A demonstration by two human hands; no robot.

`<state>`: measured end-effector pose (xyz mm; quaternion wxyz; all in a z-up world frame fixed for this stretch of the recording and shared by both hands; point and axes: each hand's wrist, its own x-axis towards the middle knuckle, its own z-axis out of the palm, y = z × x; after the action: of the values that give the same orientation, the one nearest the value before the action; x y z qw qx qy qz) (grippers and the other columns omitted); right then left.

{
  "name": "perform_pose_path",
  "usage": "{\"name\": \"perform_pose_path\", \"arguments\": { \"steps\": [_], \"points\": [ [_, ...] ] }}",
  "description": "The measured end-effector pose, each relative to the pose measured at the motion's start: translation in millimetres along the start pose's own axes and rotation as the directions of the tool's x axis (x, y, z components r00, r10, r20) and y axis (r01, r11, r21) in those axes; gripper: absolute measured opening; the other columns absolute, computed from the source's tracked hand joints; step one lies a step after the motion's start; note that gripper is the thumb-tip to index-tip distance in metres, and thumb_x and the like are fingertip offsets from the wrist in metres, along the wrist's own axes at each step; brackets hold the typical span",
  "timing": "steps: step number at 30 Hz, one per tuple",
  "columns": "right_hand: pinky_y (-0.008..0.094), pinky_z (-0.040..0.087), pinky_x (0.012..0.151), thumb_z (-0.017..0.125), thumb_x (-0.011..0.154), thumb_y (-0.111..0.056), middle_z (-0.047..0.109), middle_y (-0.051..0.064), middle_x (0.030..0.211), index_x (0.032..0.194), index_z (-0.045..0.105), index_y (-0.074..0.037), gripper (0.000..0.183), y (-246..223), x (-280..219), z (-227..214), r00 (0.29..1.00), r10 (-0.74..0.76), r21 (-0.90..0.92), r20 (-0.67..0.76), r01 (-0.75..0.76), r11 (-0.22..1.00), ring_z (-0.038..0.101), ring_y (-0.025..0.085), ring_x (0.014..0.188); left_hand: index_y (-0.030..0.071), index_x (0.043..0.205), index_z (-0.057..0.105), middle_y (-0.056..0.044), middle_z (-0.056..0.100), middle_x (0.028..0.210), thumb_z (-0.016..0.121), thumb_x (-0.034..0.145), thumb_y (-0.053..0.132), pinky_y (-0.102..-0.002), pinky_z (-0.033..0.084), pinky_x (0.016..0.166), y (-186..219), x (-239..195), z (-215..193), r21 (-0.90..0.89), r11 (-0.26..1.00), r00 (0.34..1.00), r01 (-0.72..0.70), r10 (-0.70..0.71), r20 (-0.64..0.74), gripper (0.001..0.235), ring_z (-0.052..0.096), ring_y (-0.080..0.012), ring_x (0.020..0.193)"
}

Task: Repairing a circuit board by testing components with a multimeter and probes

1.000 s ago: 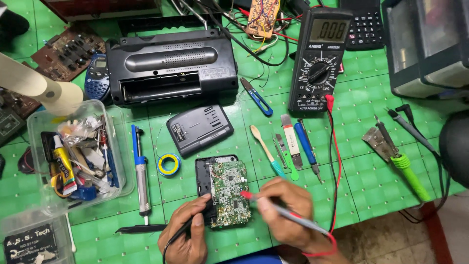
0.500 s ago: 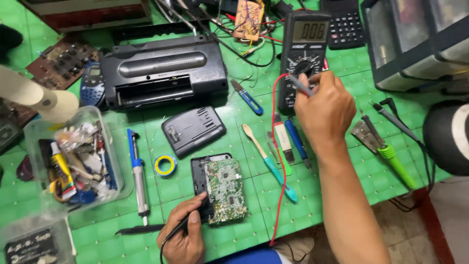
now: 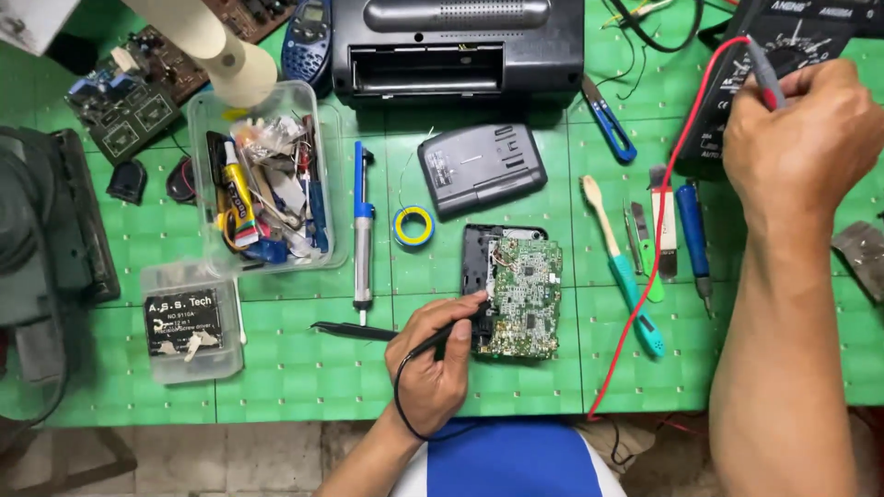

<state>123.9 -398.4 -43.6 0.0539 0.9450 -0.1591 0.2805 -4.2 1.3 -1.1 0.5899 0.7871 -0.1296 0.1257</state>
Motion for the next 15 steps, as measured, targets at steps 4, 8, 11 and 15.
{"name": "perform_pose_path", "arguments": {
  "steps": [4, 8, 11, 15],
  "points": [
    [0.05, 0.052, 0.054, 0.09, 0.099, -0.037, 0.077, 0.007, 0.083, 0.096, 0.074, -0.015, 0.027, -2.7, 1.8, -0.4, 1.0, -0.015, -0.021, -0.007, 0.015, 1.0, 0.072, 0.038, 0.07, 0.004, 0.105, 0.067, -0.013, 0.077, 0.11, 0.051, 0.106, 0.018, -0.035, 0.059, 0.093, 0.0, -0.1, -0.1, -0.012, 1.0, 1.0, 0.0, 0.0, 0.002, 0.021, 0.076, -0.0258, 0.1],
    [0.047, 0.052, 0.055, 0.085, 0.095, -0.033, 0.075, 0.001, 0.08, 0.097, 0.072, -0.017, 0.021, -0.4, 2.1, 1.8, 1.0, -0.007, 0.007, 0.006, 0.007, 1.0, 0.071, 0.035, 0.068, 0.005, 0.106, 0.067, -0.011, 0.078, 0.111, 0.052, 0.106, 0.019, -0.035, 0.058, 0.095, -1.1, -1.4, 0.5, -0.004, 1.0, 1.0, 0.009, -0.009, 0.004, 0.021, 0.075, -0.0252, 0.1],
    [0.05, 0.051, 0.054, 0.083, 0.093, -0.033, 0.074, 0.007, 0.08, 0.099, 0.072, -0.017, 0.02, -3.4, -1.3, 3.3, 1.0, -0.026, -0.016, 0.009, 0.026, 1.0, 0.069, 0.039, 0.066, 0.004, 0.107, 0.068, -0.01, 0.078, 0.111, 0.053, 0.105, 0.016, -0.034, 0.059, 0.094, 3.6, -2.0, -4.6, 0.015, 1.0, 1.0, 0.016, -0.016, 0.008, 0.02, 0.075, -0.0242, 0.1],
    [0.058, 0.052, 0.061, 0.077, 0.089, -0.03, 0.074, 0.015, 0.078, 0.096, 0.069, -0.018, 0.016, -30.0, 11.3, -17.1, 0.974, 0.16, 0.017, 0.161, -0.165, 0.986, 0.069, 0.047, 0.071, 0.005, 0.109, 0.072, -0.008, 0.078, 0.112, 0.054, 0.103, 0.016, -0.031, 0.059, 0.096, -0.6, -4.6, -3.8, 0.03, 0.997, 0.997, 0.069, -0.07, 0.025, 0.022, 0.076, -0.0205, 0.103]
  ]
}}
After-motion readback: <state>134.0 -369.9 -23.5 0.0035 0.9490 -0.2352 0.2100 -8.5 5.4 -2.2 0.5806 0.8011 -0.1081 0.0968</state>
